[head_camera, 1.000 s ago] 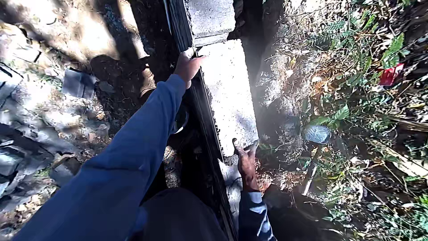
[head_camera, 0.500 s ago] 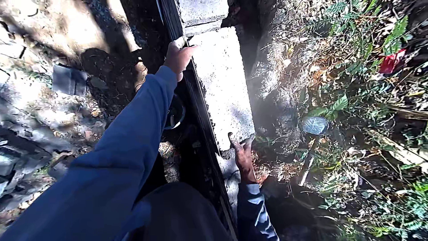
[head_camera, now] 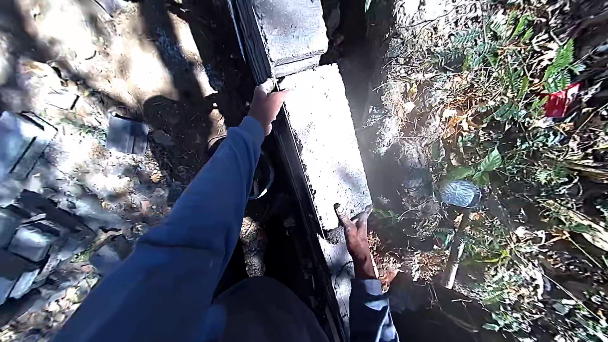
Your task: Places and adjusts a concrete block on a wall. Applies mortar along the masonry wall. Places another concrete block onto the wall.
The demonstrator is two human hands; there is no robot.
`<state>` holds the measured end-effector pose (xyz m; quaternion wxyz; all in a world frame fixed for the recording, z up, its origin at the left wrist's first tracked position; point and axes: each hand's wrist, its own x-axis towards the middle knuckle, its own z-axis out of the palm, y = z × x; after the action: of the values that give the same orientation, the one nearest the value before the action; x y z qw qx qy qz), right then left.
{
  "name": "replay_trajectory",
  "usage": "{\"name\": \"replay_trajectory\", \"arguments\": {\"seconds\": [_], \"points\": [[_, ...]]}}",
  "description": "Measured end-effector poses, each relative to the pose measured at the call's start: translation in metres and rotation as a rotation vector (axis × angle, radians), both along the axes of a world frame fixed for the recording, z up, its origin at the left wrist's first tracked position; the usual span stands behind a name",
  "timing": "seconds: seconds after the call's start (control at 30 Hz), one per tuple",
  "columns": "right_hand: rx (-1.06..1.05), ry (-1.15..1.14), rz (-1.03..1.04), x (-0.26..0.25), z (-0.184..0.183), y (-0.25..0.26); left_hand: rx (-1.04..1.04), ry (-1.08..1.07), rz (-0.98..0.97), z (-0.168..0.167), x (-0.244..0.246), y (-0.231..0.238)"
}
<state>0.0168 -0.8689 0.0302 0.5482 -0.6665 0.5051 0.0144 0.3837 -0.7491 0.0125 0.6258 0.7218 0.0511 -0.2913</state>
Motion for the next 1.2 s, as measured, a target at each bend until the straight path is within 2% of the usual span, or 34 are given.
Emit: {"name": "replay_trajectory", "arguments": {"seconds": [0.1,0.17,0.23,0.33,0.47,0.53,0.6,0.63,0.67,0.7,0.77,0.8,0.87,0.93,1.0,1.07,1.1,1.2], "points": [[0.059,-0.011,-0.046,0.004,0.005,0.003,0.054,0.224,0.112,0.021,0.004,-0.001],[0.063,-0.002,-0.068,0.006,0.006,0.004,0.063,0.276,0.135,0.026,0.006,-0.002],[0.054,0.001,-0.071,0.006,0.006,0.003,0.089,0.232,0.123,0.024,0.002,-0.002],[0.067,-0.031,-0.075,0.007,0.005,0.001,0.091,0.021,0.022,0.003,0.000,0.001],[0.079,0.026,-0.027,0.005,0.009,-0.002,0.075,-0.006,-0.032,-0.005,0.002,0.004],[-0.055,0.219,0.109,0.004,0.021,-0.009,0.091,0.023,-0.050,-0.001,0.006,0.002],[-0.351,0.391,0.285,0.006,0.042,-0.013,0.094,0.090,-0.055,0.004,0.009,0.003],[-0.518,0.336,0.281,0.009,0.051,-0.012,0.089,0.112,-0.045,0.006,0.010,0.003],[-0.639,0.157,0.214,0.015,0.056,-0.012,0.086,0.114,-0.032,0.006,0.011,0.003],[-0.613,-0.120,0.120,0.026,0.058,-0.012,0.089,0.112,-0.024,0.006,0.010,0.003],[-0.226,-0.709,-0.057,0.073,0.058,-0.007,0.103,0.119,-0.022,0.007,0.007,0.004],[-0.065,-0.897,-0.067,0.106,0.062,-0.003,0.112,0.117,-0.022,0.009,0.008,0.004],[0.102,-1.150,0.004,0.175,0.074,0.008,0.112,0.103,-0.015,0.012,0.008,0.005],[0.167,-1.327,0.062,0.241,0.081,0.017,0.099,0.025,-0.030,0.017,0.006,0.007],[0.116,-1.352,0.105,0.288,0.059,0.025,0.098,-0.063,-0.045,0.017,0.003,0.008],[-0.006,-1.158,0.188,0.306,0.010,0.026,0.126,-0.041,-0.011,0.009,0.007,0.005],[-0.058,-1.048,0.220,0.307,-0.002,0.030,0.138,-0.021,0.002,0.006,0.006,0.005],[-0.036,-0.913,0.220,0.304,0.003,0.028,0.152,-0.009,0.003,0.009,0.008,0.007]]}}
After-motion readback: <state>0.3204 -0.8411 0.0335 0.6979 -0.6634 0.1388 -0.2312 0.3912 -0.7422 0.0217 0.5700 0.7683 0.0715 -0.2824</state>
